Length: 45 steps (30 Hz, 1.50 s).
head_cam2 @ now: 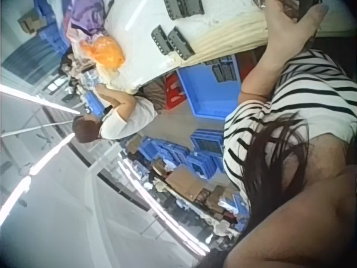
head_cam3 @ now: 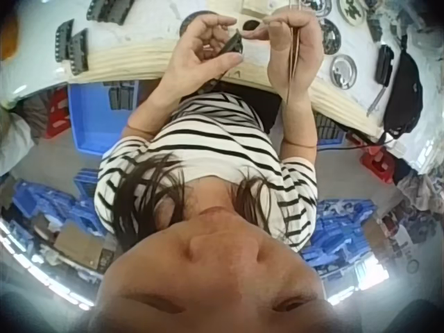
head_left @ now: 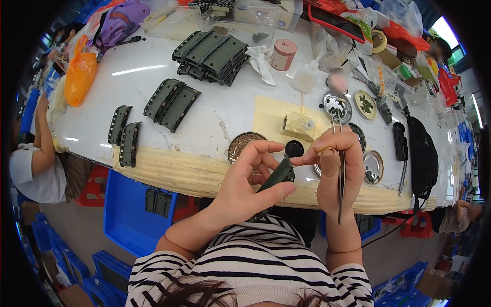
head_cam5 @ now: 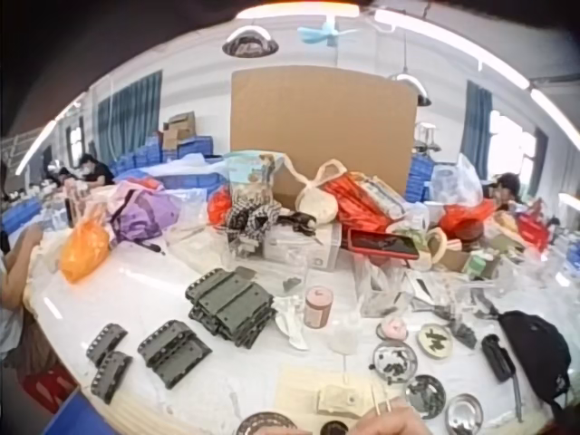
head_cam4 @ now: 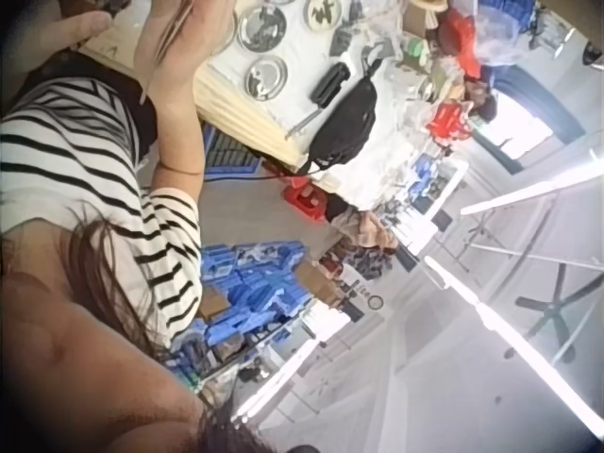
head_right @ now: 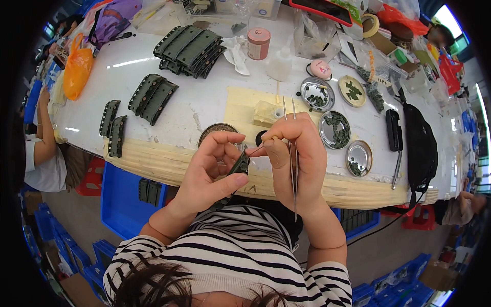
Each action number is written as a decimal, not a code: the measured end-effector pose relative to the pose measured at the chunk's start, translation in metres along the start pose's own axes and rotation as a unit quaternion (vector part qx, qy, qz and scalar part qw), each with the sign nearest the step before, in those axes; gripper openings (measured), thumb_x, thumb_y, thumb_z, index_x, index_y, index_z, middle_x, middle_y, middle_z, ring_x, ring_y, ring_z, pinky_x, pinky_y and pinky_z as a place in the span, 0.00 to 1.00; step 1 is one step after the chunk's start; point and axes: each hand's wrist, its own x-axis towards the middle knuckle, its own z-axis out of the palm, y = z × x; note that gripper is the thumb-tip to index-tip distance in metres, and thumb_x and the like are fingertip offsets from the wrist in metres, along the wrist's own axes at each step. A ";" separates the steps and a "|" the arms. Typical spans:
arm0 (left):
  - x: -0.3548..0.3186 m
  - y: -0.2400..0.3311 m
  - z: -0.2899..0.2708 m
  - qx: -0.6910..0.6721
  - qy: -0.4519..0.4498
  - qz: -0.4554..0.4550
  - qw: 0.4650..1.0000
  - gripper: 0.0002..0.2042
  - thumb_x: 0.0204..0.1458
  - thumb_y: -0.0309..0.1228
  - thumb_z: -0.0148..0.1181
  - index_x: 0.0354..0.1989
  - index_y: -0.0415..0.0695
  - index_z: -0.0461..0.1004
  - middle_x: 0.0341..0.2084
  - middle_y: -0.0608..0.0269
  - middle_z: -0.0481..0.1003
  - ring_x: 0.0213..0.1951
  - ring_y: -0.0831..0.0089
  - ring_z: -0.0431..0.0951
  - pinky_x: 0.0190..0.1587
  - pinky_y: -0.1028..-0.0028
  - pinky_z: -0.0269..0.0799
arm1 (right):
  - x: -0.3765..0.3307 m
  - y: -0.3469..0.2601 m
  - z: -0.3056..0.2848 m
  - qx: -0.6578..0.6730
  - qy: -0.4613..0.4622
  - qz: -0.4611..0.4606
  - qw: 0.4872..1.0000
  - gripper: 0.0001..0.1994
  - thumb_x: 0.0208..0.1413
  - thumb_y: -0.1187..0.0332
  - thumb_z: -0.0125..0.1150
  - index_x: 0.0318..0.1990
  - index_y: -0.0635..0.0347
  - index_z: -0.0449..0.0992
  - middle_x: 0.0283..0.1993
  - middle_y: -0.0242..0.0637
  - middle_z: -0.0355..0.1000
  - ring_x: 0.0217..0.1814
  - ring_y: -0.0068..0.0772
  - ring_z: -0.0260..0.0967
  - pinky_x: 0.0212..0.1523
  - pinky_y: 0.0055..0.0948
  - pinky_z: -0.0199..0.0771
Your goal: Assembling small components onto a toy tank model using tweezers.
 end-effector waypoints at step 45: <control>0.002 -0.028 0.002 -0.536 -0.139 -0.141 0.820 0.23 0.66 0.42 0.37 0.58 0.33 0.63 0.28 0.59 0.73 0.25 0.71 0.71 0.30 0.73 0.70 | 0.001 -0.001 0.001 -0.061 0.026 -0.011 0.998 0.02 0.61 0.77 0.52 0.37 0.65 0.67 0.34 0.35 0.61 0.28 0.20 0.69 0.31 0.16 0.67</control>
